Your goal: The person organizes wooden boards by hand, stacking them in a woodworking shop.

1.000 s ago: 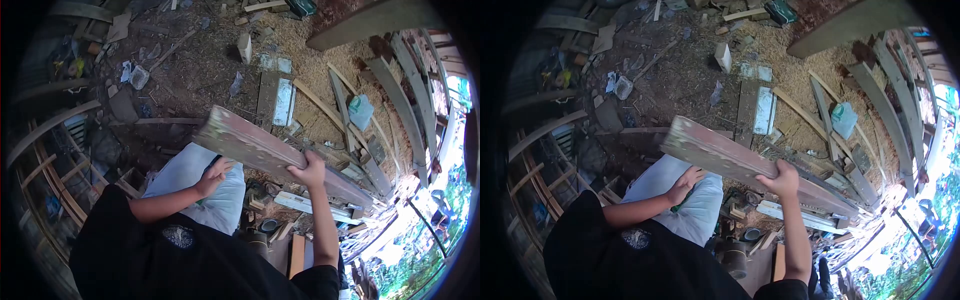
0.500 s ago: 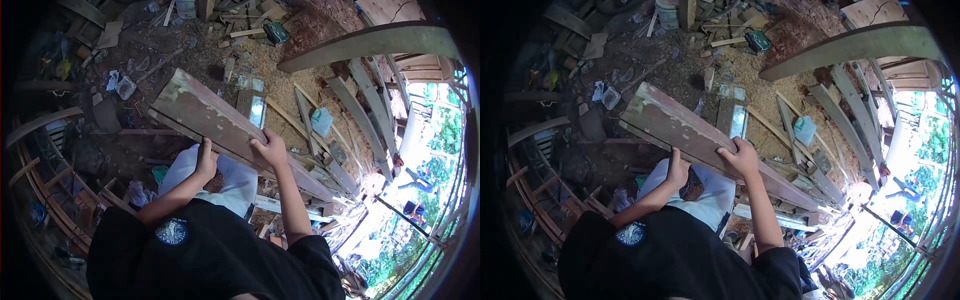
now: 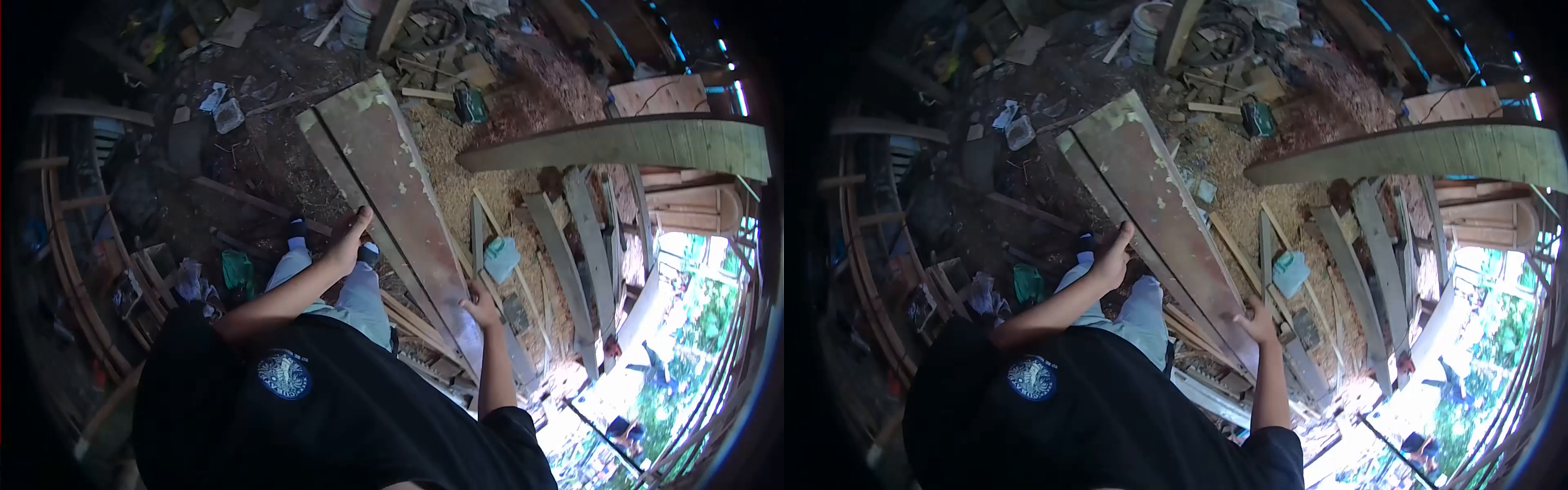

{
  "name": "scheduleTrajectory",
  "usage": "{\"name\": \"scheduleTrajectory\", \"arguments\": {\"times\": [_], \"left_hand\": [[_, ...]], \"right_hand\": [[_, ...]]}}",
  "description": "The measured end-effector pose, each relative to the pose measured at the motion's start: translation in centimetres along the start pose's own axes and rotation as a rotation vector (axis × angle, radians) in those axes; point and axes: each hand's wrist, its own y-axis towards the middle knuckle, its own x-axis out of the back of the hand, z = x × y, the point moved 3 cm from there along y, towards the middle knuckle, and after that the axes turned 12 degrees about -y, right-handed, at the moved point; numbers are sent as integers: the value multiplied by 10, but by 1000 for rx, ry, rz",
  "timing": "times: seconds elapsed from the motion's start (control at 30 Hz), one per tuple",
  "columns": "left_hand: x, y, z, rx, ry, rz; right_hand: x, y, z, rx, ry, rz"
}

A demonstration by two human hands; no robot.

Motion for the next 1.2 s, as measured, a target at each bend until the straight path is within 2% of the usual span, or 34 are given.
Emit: {"name": "scheduleTrajectory", "arguments": {"times": [0.07, 0.1, 0.17, 0.2, 0.23, 0.27, 0.33, 0.37, 0.4, 0.43, 0.47, 0.5, 0.53, 0.57, 0.6, 0.63, 0.7, 0.73, 0.77, 0.8, 0.83, 0.9, 0.97, 1.0, 1.07, 1.1, 1.17, 1.2], "left_hand": [[-27, -10, -10, -15, -14, 37], [-38, -10, -13, -46, -19, 29], [-52, -13, -14, -47, 32, 59], [-56, -14, -12, -42, 57, -23], [-41, -2, 2, -37, 145, -62], [-44, -3, -1, -50, 80, -1], [-44, 1, 4, 4, -115, 46], [-24, 3, 24, -19, -200, 1], [33, 21, 82, -106, -191, 106], [9, -10, 69, -94, 79, 74], [30, -16, 108, -43, 191, 226], [51, -15, 159, -57, 456, 205], [44, -29, 168, 157, 517, 211], [48, -31, 214, 209, -8, 126], [50, -26, 230, 204, -199, -47], [50, -15, 224, 196, -211, -48], [45, -4, 210, 103, -1, 114], [35, -8, 200, 101, 96, 26], [21, -13, 184, 110, 90, 22], [-1, -15, 159, 35, -17, 155], [-22, -18, 133, -46, -121, 292], [-55, -24, 89, -84, -65, 289], [-73, -24, 48, -75, -105, 345], [-75, -25, 27, -94, -126, 408], [-71, -27, -3, -140, -117, 521], [-64, -31, -8, -160, -87, 564], [-42, -37, 6, -205, -122, 594], [-25, -37, 22, -193, -110, 548]], "right_hand": [[-14, -9, -20, -9, 79, -293], [-8, 0, -21, 23, 74, -289], [-1, 18, -23, -9, 192, -151], [1, 24, -23, 23, 183, -142], [-2, 33, -29, -37, 260, -113], [-8, 40, -31, -100, 336, -84], [-7, 45, -20, 47, 216, -364], [-3, 41, -8, 48, 205, -313], [2, 41, 7, 53, 192, -263], [-14, 48, -6, 83, 215, -325], [-21, 49, -7, 84, 204, -304], [-32, 56, -20, 169, 158, -432], [-53, 62, -47, 106, 154, -471], [-40, 59, -16, 84, 215, -332], [-38, 61, -5, 118, 165, -381], [-37, 63, 1, 151, 110, -427], [-25, 64, 7, 118, 35, -460], [-17, 66, 0, 34, 159, -321], [-14, 65, -3, -52, 286, -189], [-6, 64, 0, 12, 332, -298], [18, 55, 46, -17, 412, -349], [54, 46, 63, 52, 450, -300], [86, 39, 121, 16, 482, -343], [94, 44, 134, 115, 565, -351], [109, 47, 188, 161, 572, -390], [115, 50, 215, 172, 571, -395], [118, 60, 261, 67, 583, -381], [113, 75, 260, 77, 474, -411]]}}
